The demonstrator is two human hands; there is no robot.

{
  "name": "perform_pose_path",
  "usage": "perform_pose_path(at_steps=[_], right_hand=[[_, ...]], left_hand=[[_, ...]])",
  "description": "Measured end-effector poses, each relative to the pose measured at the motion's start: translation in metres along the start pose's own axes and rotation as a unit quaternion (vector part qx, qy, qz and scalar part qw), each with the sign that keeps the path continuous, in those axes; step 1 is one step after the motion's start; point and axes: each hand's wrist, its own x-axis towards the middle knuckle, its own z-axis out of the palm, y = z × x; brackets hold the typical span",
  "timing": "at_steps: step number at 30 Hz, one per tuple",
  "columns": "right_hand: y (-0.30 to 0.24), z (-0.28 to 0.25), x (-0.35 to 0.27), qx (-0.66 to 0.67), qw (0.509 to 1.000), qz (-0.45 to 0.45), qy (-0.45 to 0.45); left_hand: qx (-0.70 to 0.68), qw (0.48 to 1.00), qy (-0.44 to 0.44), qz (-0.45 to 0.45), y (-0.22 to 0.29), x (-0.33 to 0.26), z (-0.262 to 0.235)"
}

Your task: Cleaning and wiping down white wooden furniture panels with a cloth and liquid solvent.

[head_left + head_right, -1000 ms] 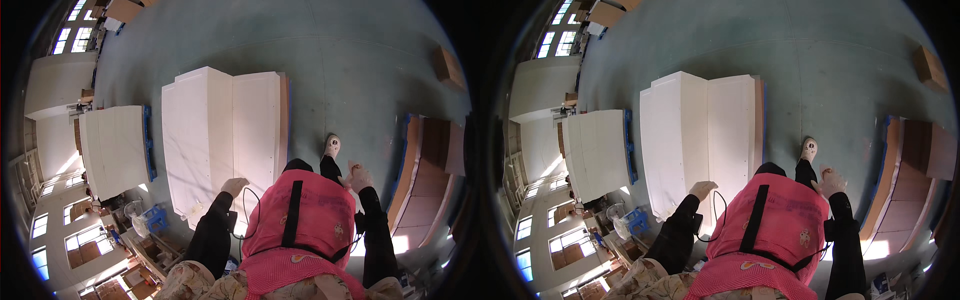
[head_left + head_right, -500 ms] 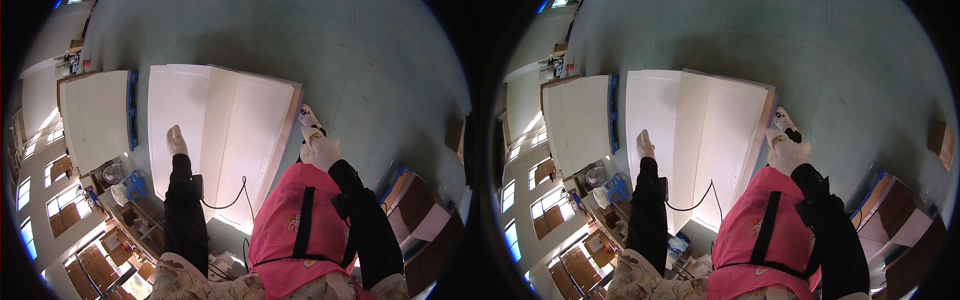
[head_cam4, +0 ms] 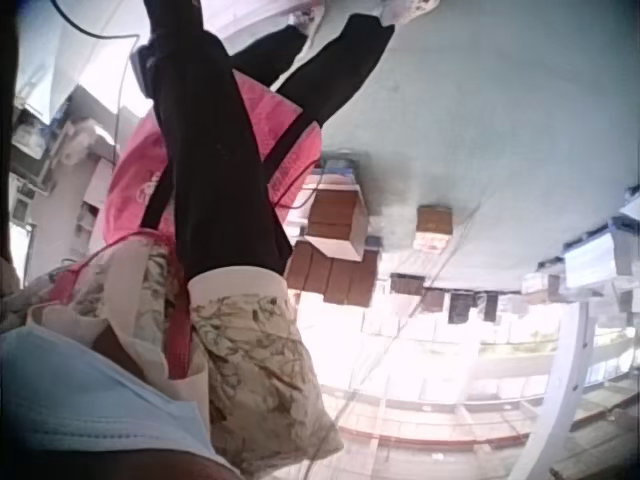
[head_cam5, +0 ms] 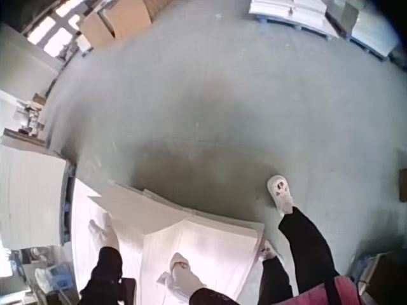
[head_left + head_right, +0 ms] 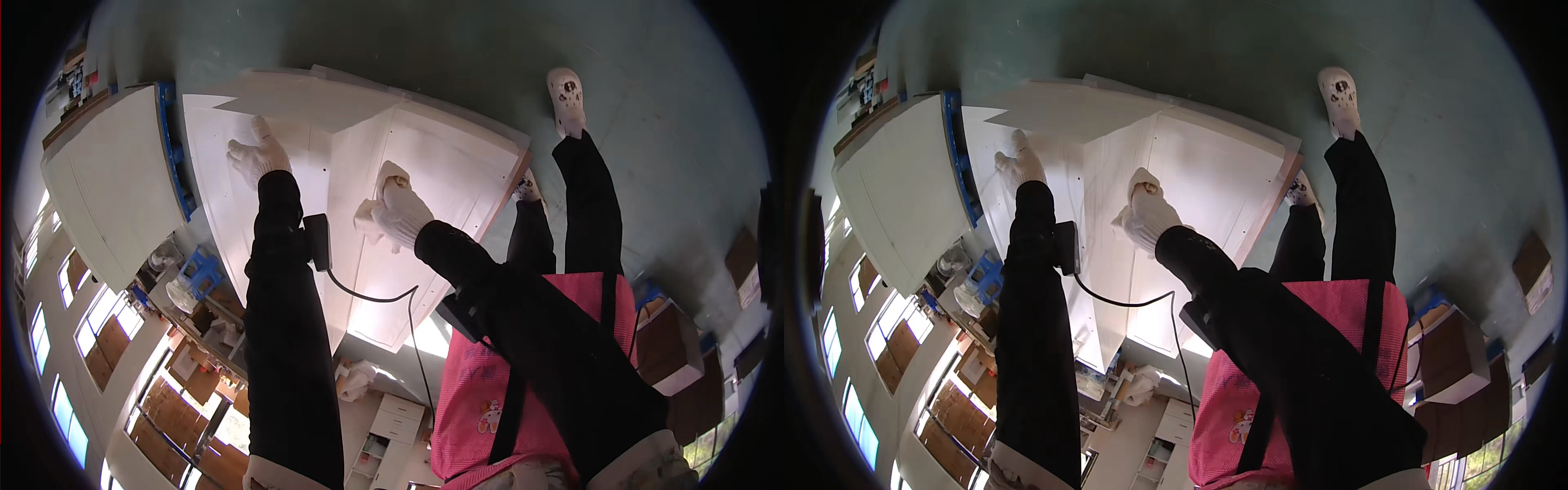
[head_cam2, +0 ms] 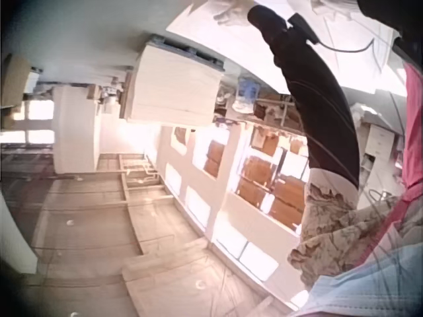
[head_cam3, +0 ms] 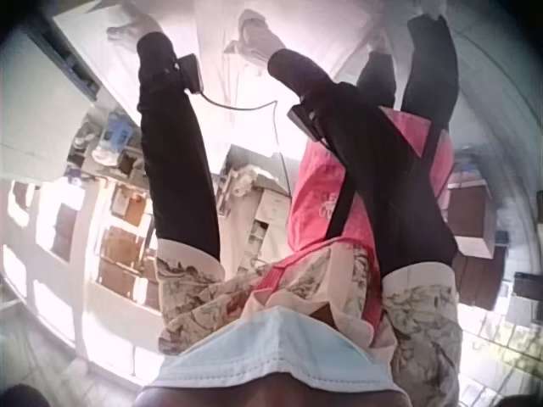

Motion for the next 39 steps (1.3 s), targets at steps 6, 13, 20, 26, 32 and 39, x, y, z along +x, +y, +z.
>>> perform_pose_path(at_steps=[6, 13, 20, 26, 32, 39], right_hand=[[0.009, 0.006, 0.097, -0.104, 0.984, -0.126, 0.067], [-0.031, -0.001, 0.072, -0.043, 0.988, -0.016, 0.147], [-0.021, 0.037, 0.073, -0.010, 0.975, -0.020, 0.220], [0.029, -0.041, 0.155, -0.277, 0.946, -0.078, 0.147], [-0.038, 0.028, 0.064, -0.021, 0.950, -0.089, 0.298], [-0.022, 0.007, 0.083, -0.137, 0.972, -0.018, 0.191]], left_hand=[[-0.119, 0.992, 0.025, 0.009, 0.009, -0.015, 0.047], [-0.220, 0.976, -0.003, 0.001, 0.011, -0.027, 0.038], [-0.262, 0.964, -0.026, -0.026, 0.027, -0.030, 0.025], [-0.289, 0.956, -0.028, -0.038, 0.041, -0.033, 0.035], [-0.259, 0.966, 0.007, -0.007, 0.009, -0.024, 0.031], [-0.200, 0.980, 0.011, 0.000, 0.013, -0.029, 0.029]])
